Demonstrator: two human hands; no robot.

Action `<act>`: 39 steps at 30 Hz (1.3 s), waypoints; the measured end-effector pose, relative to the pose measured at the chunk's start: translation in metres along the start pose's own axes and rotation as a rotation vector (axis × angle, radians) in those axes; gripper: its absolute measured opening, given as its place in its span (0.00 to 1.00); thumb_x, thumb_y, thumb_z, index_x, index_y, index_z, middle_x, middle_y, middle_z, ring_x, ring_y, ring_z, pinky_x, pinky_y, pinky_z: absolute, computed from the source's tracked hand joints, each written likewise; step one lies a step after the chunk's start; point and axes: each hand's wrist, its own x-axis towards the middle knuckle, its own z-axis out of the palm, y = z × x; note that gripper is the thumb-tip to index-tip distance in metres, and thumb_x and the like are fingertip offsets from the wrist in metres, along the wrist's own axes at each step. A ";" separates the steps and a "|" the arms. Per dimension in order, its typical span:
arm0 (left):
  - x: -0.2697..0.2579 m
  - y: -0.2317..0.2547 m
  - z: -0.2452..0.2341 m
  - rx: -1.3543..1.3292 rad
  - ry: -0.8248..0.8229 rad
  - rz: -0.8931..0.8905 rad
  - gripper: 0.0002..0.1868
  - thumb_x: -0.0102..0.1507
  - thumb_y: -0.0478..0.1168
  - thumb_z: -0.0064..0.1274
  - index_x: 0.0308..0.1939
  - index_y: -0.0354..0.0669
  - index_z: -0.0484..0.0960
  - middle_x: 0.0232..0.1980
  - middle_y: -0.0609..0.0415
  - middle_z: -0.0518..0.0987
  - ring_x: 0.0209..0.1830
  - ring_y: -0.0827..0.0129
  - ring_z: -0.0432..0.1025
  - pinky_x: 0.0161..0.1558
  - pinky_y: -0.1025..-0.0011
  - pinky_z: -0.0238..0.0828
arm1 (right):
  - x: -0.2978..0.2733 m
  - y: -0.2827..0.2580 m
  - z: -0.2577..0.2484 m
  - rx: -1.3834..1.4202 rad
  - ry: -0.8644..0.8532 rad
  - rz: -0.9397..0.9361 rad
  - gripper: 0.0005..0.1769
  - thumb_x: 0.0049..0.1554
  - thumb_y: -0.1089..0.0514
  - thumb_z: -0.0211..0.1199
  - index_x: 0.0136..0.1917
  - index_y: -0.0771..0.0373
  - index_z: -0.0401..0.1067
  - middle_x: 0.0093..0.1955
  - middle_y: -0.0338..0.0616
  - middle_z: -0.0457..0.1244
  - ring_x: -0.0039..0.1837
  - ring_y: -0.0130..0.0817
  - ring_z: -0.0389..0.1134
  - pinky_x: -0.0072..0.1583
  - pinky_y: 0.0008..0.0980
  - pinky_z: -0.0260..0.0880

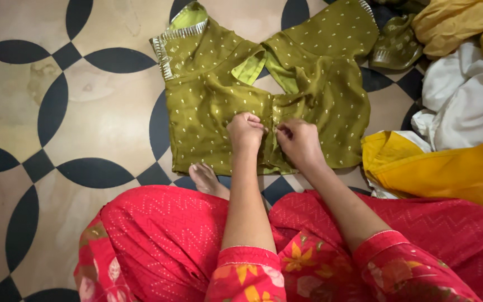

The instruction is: The person unfolds a green patterned blouse, lays it flat on the floor, and fastens the front buttons. They then fold the garment neatly and place it aside.

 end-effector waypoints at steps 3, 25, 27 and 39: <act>0.000 -0.001 0.002 0.005 0.016 -0.021 0.08 0.52 0.22 0.58 0.32 0.35 0.85 0.30 0.51 0.86 0.32 0.71 0.82 0.39 0.74 0.80 | -0.001 -0.001 -0.001 -0.045 -0.013 -0.016 0.07 0.55 0.63 0.67 0.46 0.70 0.75 0.41 0.57 0.68 0.42 0.49 0.72 0.46 0.41 0.72; 0.010 -0.005 0.003 0.137 0.121 -0.072 0.12 0.49 0.32 0.57 0.35 0.48 0.81 0.36 0.48 0.84 0.34 0.59 0.79 0.41 0.65 0.75 | -0.011 0.004 0.000 -0.071 0.080 -0.134 0.15 0.54 0.69 0.62 0.53 0.68 0.63 0.47 0.60 0.63 0.50 0.61 0.66 0.52 0.50 0.67; 0.014 -0.009 0.004 0.131 0.160 -0.018 0.10 0.48 0.32 0.58 0.33 0.47 0.81 0.37 0.49 0.84 0.36 0.59 0.79 0.42 0.65 0.75 | -0.011 -0.005 0.000 -0.077 0.040 -0.166 0.14 0.55 0.70 0.62 0.54 0.68 0.65 0.51 0.60 0.62 0.53 0.61 0.65 0.54 0.51 0.66; 0.001 0.018 -0.011 0.067 0.008 -0.234 0.19 0.43 0.34 0.71 0.33 0.47 0.79 0.34 0.54 0.84 0.32 0.66 0.78 0.38 0.66 0.77 | -0.010 -0.001 -0.006 -0.105 -0.056 -0.074 0.09 0.52 0.68 0.65 0.48 0.69 0.74 0.45 0.59 0.64 0.48 0.56 0.68 0.52 0.48 0.69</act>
